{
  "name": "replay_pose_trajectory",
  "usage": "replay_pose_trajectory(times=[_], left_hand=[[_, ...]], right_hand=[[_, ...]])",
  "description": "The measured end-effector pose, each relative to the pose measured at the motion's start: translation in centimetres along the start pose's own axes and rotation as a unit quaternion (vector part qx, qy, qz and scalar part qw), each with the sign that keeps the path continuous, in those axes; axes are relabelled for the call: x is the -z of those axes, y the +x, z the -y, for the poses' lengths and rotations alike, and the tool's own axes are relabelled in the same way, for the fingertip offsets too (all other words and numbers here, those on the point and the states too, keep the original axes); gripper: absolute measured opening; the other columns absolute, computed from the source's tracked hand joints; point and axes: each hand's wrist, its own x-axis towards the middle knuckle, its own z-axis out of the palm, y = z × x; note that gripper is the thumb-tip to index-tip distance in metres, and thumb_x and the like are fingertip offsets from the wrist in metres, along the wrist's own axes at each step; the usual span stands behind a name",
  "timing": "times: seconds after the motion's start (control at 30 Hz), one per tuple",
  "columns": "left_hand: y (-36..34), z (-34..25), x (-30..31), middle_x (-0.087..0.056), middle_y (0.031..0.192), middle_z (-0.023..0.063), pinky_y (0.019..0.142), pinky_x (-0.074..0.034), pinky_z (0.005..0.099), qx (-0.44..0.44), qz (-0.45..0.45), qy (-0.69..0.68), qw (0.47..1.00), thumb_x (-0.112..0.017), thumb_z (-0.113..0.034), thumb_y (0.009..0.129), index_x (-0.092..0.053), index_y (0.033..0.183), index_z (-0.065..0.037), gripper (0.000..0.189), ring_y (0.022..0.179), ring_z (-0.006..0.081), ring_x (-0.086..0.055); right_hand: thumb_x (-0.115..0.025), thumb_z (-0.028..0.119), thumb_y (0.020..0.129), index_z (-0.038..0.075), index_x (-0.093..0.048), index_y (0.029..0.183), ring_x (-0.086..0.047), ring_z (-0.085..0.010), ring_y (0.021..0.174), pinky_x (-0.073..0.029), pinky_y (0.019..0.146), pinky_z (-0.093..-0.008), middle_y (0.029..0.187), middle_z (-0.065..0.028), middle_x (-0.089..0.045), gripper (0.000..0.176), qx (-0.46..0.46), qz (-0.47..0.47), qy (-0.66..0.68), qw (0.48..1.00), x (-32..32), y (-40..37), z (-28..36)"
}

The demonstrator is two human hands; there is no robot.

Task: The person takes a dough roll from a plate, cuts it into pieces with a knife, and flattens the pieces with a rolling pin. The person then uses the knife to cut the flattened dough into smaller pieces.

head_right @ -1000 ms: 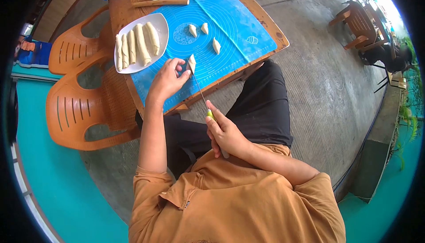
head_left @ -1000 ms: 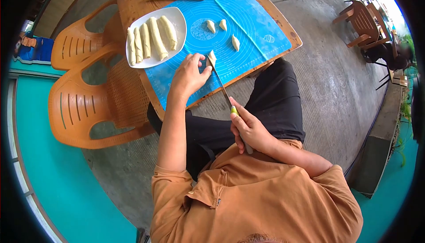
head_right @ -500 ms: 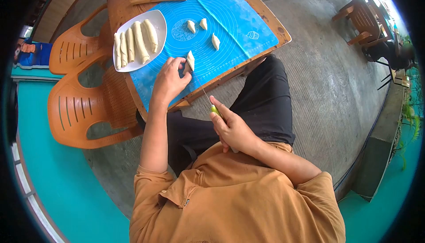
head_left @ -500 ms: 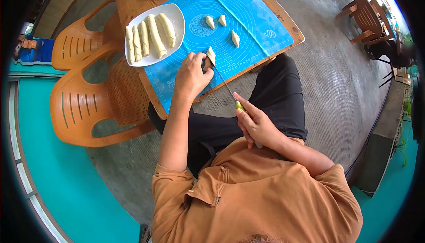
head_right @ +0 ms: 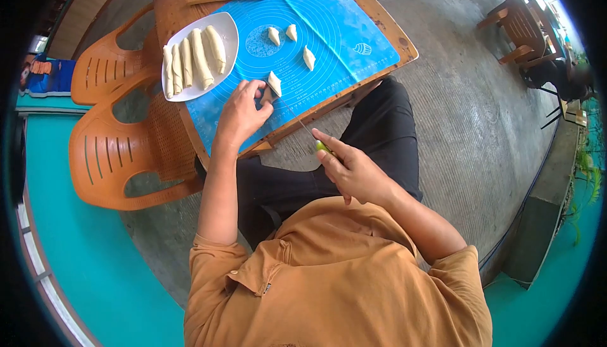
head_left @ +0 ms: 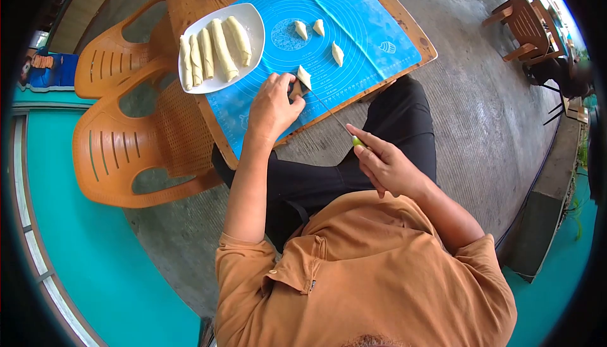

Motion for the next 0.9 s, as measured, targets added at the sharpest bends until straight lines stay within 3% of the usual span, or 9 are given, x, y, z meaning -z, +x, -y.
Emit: replay_pose_trajectory(times=[0.37,0.57,0.63,0.9], left_hand=[[0.3,0.0,0.4,-0.068,0.112,0.0100,0.092,-0.058,0.0424,0.012,0.024,-0.021,0.999,-0.073,-0.020,0.092,-0.070,0.127,-0.006,0.038,0.096,0.0284,-0.069],[0.1,-0.2,0.5,-0.069,0.112,0.0117,0.093,-0.058,0.0442,0.003,0.014,-0.025,1.000,-0.073,-0.019,0.093,-0.070,0.126,-0.005,0.036,0.102,0.0295,-0.072],[0.1,-0.6,0.8,-0.067,0.112,0.0142,0.098,-0.056,0.0468,0.016,0.024,-0.048,0.998,-0.070,-0.018,0.093,-0.071,0.120,-0.005,0.030,0.108,0.0345,-0.067],[0.1,-0.3,0.5,-0.068,0.112,0.0134,0.096,-0.058,0.0452,0.007,0.019,-0.044,0.999,-0.071,-0.018,0.094,-0.070,0.122,-0.004,0.031,0.106,0.0316,-0.070]], right_hand=[[-0.045,0.032,0.121,0.011,-0.034,0.173,-0.055,-0.0071,0.048,-0.054,0.045,-0.0266,0.076,0.0008,-0.051,0.057,-0.019,0.023,0.034,0.999,2.8,-0.2,1.3],[-0.043,0.035,0.121,0.012,-0.035,0.172,-0.055,-0.0077,0.048,-0.053,0.043,-0.0256,0.078,-0.0008,-0.054,0.058,-0.035,0.024,0.096,0.994,2.1,-0.5,1.3],[-0.043,0.035,0.121,0.012,-0.035,0.172,-0.055,-0.0080,0.047,-0.053,0.043,-0.0254,0.078,-0.0012,-0.054,0.057,-0.034,0.020,0.109,0.993,1.6,-0.7,1.2],[-0.042,0.035,0.120,0.014,-0.035,0.172,-0.054,-0.0111,0.045,-0.050,0.041,-0.0256,0.078,-0.0039,-0.055,0.057,0.011,0.015,0.134,0.991,0.3,-1.0,0.8]])
